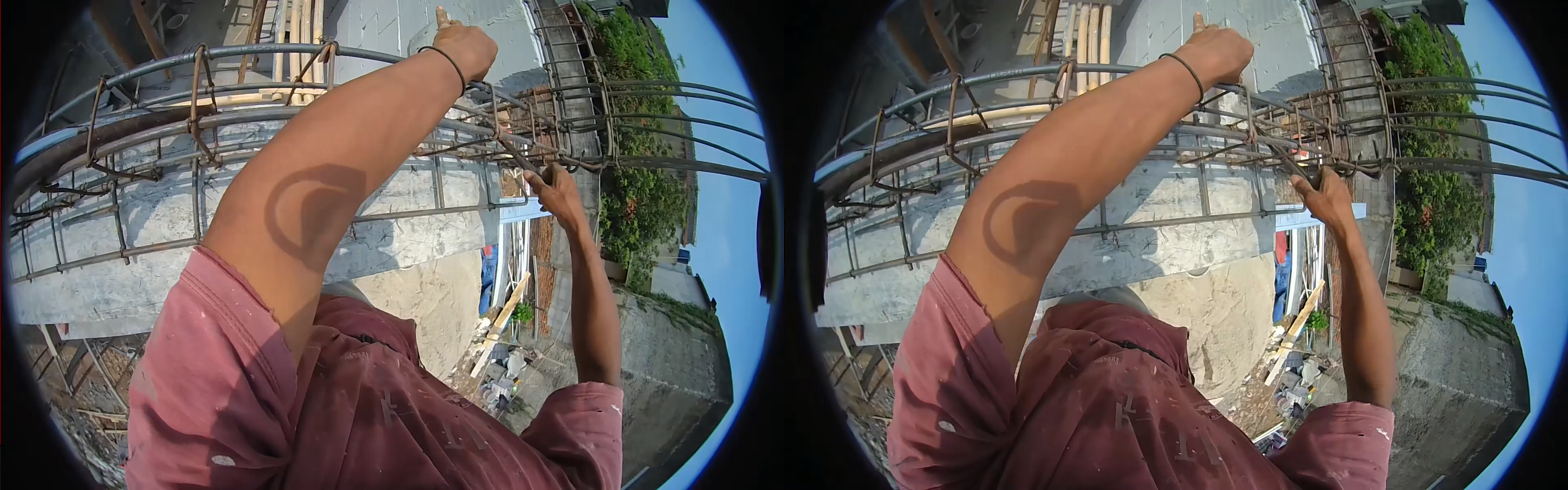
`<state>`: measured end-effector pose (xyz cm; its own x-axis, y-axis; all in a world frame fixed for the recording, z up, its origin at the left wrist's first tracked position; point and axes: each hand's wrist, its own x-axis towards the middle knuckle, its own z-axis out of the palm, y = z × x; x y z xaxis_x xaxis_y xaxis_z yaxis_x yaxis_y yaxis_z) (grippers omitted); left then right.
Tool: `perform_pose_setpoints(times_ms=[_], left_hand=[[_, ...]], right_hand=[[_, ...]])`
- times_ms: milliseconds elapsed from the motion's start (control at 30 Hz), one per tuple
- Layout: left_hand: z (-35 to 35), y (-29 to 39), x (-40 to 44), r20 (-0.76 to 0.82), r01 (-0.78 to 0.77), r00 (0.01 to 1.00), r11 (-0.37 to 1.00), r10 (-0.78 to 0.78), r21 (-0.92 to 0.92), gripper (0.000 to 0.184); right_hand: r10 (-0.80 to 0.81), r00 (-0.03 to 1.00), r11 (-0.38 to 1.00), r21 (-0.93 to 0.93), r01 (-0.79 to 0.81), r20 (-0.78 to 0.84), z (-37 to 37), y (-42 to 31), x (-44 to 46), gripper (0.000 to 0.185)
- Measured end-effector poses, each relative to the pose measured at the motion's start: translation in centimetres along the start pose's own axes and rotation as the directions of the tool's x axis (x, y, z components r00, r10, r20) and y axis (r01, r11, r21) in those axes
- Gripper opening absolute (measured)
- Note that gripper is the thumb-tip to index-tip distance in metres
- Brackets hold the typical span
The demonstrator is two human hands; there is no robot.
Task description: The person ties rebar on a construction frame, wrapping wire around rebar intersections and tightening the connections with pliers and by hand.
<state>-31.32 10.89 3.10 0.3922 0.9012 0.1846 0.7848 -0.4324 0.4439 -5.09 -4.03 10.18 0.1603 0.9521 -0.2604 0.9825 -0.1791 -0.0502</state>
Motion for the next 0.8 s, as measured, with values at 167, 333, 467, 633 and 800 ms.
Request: perform_pose_setpoints(times_ms=[167,333,467,633,800], left_hand=[[-0.2,-0.2,0.0,0.029,-0.017,0.999,1.000,0.018,-0.016,0.028],[-0.7,-0.3,-0.1,0.054,-0.039,0.998,0.997,0.035,0.065,0.030],[-0.9,-0.4,-0.1,0.051,-0.046,0.998,0.996,0.042,0.073,0.034],[-1.0,-0.6,-0.3,0.025,-0.040,0.999,0.997,0.038,0.070,0.040],[-1.4,-0.5,-0.4,0.063,-0.017,0.998,0.997,0.013,0.078,0.042]], right_hand=[[0.155,0.968,0.920,0.327,-0.215,0.199,-1.7,-0.2,1.1,0.033],[0.095,0.915,0.779,0.543,-0.313,0.391,-1.1,1.4,2.8,0.026],[0.087,0.936,0.860,0.449,-0.244,0.342,-1.3,1.6,2.8,0.021],[-0.340,0.920,0.838,-0.507,0.203,-0.193,-1.0,1.8,3.7,0.013],[-0.401,0.883,0.705,-0.697,0.128,-0.244,-0.2,4.8,0.7,0.022]])
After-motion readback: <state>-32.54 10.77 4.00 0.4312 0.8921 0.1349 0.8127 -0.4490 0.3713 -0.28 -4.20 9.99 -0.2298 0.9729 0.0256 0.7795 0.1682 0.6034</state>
